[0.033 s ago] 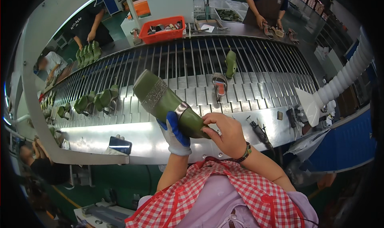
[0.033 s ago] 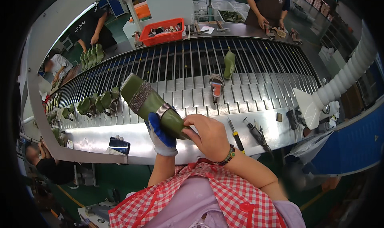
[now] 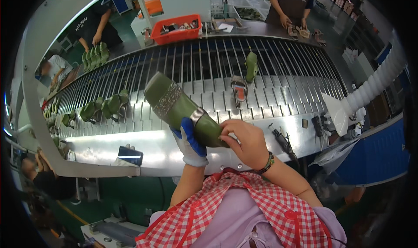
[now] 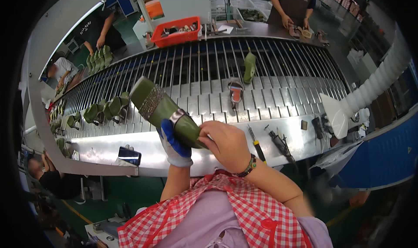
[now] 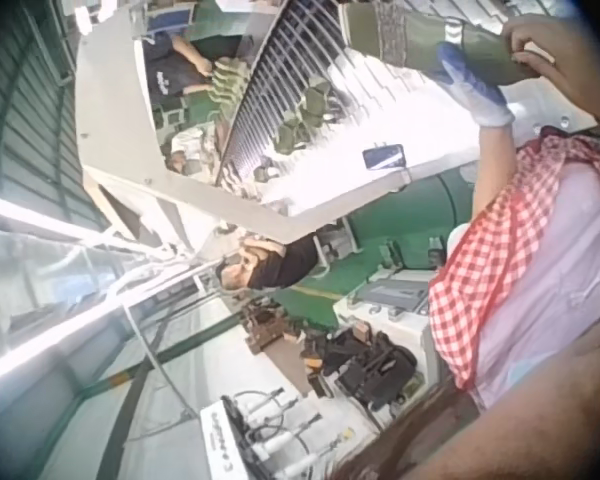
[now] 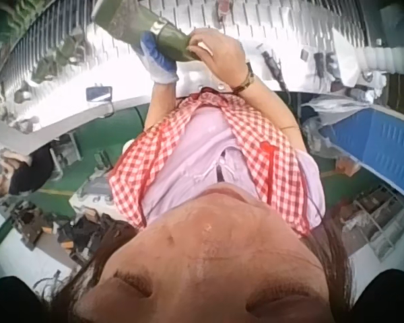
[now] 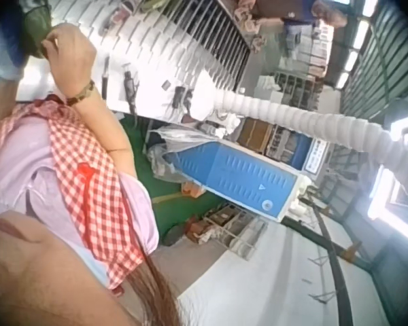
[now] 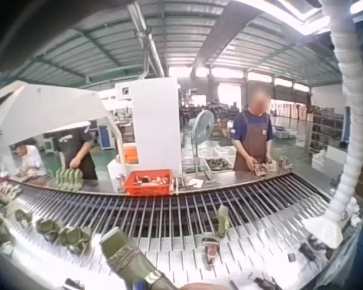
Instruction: The person assembles green high-heeled shoes on a factory conveyor belt. They pick up shoe components, attach a silver metallic strap to the heel, and use a screwdriver to tighten the strap. The person handles the shoes one at a time, inspecting the fit before placing them back on the line.
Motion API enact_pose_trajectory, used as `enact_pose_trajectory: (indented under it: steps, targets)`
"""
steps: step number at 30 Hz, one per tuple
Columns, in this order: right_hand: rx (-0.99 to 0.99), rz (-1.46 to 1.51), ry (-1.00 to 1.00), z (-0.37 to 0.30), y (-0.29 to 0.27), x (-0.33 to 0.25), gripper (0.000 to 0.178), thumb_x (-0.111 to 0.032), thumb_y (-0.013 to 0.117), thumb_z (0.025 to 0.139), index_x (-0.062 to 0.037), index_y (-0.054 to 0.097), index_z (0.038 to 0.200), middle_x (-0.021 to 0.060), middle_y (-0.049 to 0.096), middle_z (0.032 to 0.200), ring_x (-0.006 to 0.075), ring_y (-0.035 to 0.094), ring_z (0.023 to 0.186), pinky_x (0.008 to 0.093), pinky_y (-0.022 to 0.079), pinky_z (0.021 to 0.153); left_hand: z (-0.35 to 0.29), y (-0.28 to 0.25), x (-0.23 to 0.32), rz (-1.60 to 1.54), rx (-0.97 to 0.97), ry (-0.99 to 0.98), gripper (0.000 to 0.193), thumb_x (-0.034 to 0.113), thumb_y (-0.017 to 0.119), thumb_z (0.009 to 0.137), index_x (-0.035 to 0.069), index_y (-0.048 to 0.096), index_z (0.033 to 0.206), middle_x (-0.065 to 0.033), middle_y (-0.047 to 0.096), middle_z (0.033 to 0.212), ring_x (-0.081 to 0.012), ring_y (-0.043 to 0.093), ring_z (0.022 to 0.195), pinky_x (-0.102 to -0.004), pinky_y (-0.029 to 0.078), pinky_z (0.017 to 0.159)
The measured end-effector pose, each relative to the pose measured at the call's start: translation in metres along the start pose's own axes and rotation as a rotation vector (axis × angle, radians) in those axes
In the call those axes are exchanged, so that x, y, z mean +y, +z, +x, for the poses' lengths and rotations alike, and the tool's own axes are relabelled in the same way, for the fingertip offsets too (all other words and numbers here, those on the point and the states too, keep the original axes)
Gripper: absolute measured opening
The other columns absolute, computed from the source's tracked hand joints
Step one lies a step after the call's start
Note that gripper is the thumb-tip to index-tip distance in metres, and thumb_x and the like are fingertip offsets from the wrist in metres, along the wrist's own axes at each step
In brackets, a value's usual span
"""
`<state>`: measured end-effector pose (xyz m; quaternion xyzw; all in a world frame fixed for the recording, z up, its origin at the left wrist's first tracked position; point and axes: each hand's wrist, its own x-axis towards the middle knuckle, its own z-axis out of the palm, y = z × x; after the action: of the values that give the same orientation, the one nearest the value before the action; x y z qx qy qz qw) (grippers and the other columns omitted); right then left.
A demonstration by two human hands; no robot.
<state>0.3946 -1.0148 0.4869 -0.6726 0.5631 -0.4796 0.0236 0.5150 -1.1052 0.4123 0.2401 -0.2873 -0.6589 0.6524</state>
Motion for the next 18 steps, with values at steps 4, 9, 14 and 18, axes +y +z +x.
enact_pose_trajectory:
  steps: [4, 9, 14, 18]
  targets:
    - [-0.035, -0.09, -0.008, -0.001, 0.007, 0.004, 0.02, -0.005, 0.069, 0.074, -0.0049, 0.055, 0.089, 0.0082, 0.065, 0.092, 0.029, 0.062, 0.076, 0.0388, 0.049, 0.066, 0.009, -0.012, -0.008, 0.104, 0.004, 0.017, 0.047, 0.036, 0.057, 0.094, 0.009, 0.044, 0.131, -0.0093, 0.059, 0.114, -0.0224, 0.06, 0.1, -0.0371, 0.051, 0.087]
    - [-0.127, 0.012, -0.011, -0.005, 0.007, 0.012, 0.017, -0.007, 0.067, 0.078, -0.004, 0.055, 0.09, 0.0073, 0.064, 0.095, 0.029, 0.06, 0.08, 0.0391, 0.048, 0.076, 0.008, -0.018, -0.007, 0.025, -0.052, -0.053, 0.049, 0.039, 0.055, 0.094, 0.007, 0.043, 0.129, -0.0109, 0.058, 0.115, -0.0232, 0.06, 0.1, -0.0367, 0.052, 0.085]
    - [-0.162, 0.073, 0.044, -0.009, 0.005, 0.018, 0.015, -0.009, 0.067, 0.08, -0.0047, 0.055, 0.089, 0.0071, 0.066, 0.096, 0.0284, 0.061, 0.079, 0.0426, 0.047, 0.086, 0.01, -0.016, -0.012, 0.01, -0.01, -0.1, 0.048, 0.042, 0.055, 0.093, 0.009, 0.046, 0.128, -0.0114, 0.061, 0.111, -0.0255, 0.063, 0.096, -0.0374, 0.054, 0.082]
    - [-0.187, 0.016, 0.037, -0.008, 0.005, 0.023, 0.013, -0.009, 0.066, 0.08, -0.0053, 0.056, 0.087, 0.007, 0.067, 0.094, 0.0288, 0.061, 0.075, 0.0418, 0.046, 0.086, 0.011, -0.013, -0.015, 0.023, -0.009, -0.092, 0.048, 0.041, 0.056, 0.093, 0.008, 0.046, 0.127, -0.0113, 0.061, 0.112, -0.0248, 0.063, 0.097, -0.0373, 0.054, 0.083]
